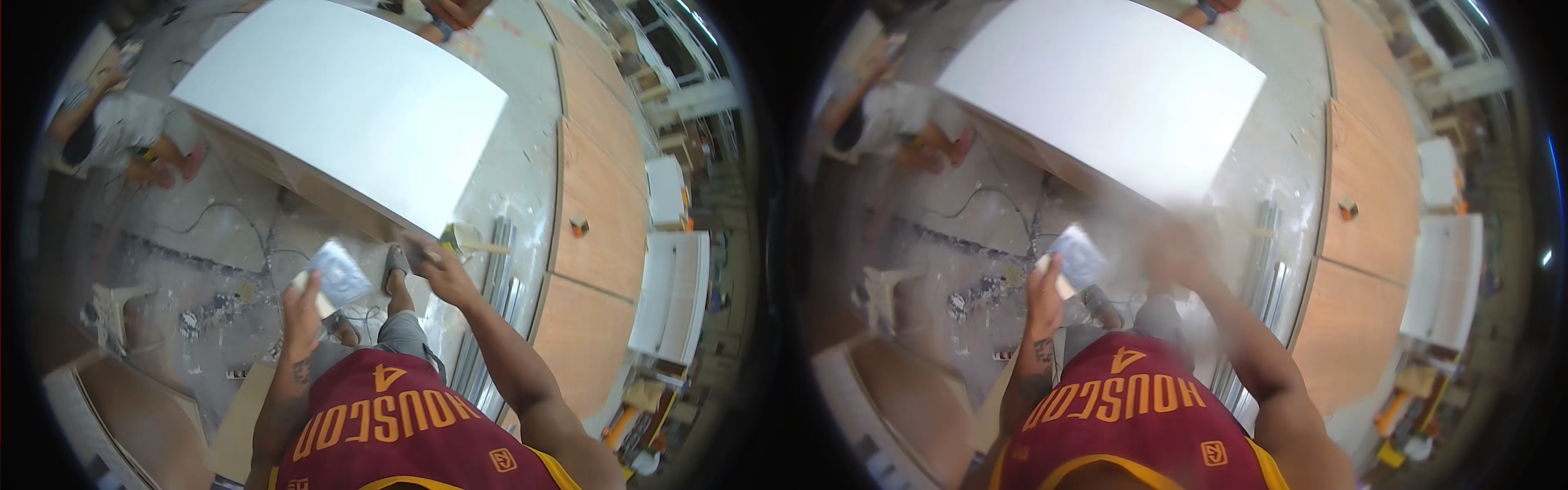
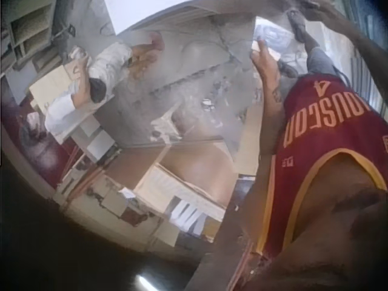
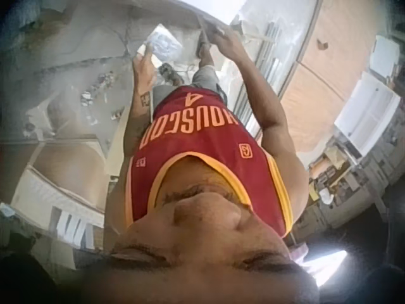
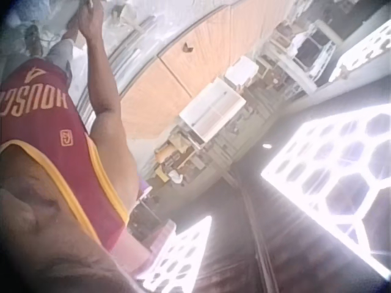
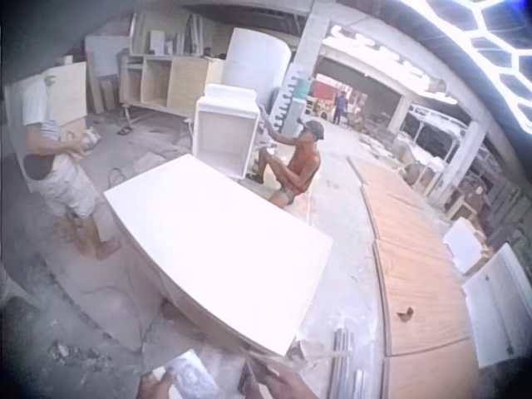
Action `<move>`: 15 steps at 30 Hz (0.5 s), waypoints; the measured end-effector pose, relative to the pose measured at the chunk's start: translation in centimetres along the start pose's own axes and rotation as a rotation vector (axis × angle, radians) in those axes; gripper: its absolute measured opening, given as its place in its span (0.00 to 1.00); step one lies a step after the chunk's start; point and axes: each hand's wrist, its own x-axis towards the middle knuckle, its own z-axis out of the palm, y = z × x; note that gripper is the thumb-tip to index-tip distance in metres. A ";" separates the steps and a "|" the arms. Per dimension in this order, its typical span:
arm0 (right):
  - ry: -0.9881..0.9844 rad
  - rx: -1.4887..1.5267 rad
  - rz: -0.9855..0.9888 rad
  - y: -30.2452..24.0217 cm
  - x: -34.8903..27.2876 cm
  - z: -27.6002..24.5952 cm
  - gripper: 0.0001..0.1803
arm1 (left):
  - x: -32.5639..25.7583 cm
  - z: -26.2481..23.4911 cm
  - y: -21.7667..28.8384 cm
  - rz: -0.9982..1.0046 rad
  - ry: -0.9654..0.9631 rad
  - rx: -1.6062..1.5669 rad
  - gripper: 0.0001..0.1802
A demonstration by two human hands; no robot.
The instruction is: Applying and smoothing putty or filler onto a white furniture surface using a scraper tool.
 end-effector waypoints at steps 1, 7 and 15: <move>0.033 0.365 -0.047 -2.2 -0.8 -0.9 0.26 | 0.4 1.4 0.2 -0.022 -0.055 -0.099 0.15; 0.271 -0.239 -0.828 -9.9 -4.3 -1.4 0.30 | -0.7 8.2 8.0 0.044 -0.341 -0.500 0.17; 0.267 -0.461 -1.074 -11.3 -4.8 -2.3 0.35 | -3.3 7.3 12.9 0.257 -0.592 -0.441 0.19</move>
